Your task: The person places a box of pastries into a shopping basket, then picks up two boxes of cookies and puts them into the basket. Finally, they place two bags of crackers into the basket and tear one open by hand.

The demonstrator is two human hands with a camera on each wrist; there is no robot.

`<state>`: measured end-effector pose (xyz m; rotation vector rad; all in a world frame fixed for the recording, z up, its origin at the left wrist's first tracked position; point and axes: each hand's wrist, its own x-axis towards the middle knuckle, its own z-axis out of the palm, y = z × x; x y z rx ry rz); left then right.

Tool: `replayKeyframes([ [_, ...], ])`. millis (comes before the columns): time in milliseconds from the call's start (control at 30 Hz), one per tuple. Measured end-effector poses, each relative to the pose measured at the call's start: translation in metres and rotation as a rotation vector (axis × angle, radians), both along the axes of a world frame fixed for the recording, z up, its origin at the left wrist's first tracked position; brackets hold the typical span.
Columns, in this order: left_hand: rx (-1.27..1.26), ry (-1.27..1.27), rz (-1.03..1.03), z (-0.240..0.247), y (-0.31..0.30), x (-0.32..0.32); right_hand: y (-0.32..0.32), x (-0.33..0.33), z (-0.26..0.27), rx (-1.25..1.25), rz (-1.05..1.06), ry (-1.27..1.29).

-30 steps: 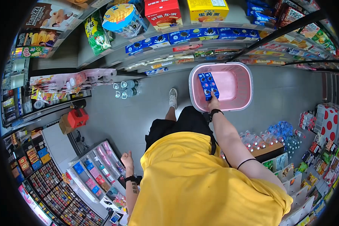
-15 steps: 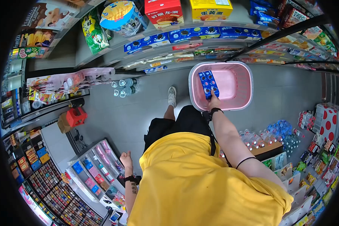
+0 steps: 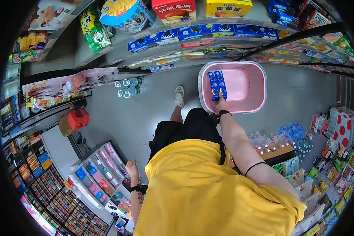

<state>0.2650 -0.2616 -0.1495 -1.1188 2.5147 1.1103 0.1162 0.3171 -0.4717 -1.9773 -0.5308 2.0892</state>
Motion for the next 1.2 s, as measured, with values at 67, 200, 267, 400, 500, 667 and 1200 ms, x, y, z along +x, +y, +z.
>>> replayKeyframes([
  [67,-0.003,-0.014,-0.007,0.005,0.009,-0.002,0.001,-0.005,0.018,-0.107,0.142,-0.020],
  [200,-0.048,-0.029,-0.084,-0.001,0.006,0.004,0.004,0.001,-0.003,-0.153,0.213,-0.045],
  [267,-0.045,-0.063,-0.076,0.005,0.012,-0.003,0.011,0.008,-0.033,-0.220,0.211,-0.005],
  [400,-0.044,-0.030,-0.097,0.015,0.021,-0.007,0.016,0.008,-0.052,-0.238,0.330,-0.091],
  [500,-0.078,-0.048,-0.107,0.019,0.030,-0.008,0.014,0.005,-0.084,-0.051,0.629,-0.086],
  [667,-0.013,-0.133,0.040,0.030,0.049,-0.010,0.004,-0.029,0.006,-0.082,0.279,-0.145],
  [1200,-0.186,-0.037,-0.401,-0.011,0.045,-0.055,0.046,0.016,-0.027,-0.234,0.436,0.172],
])
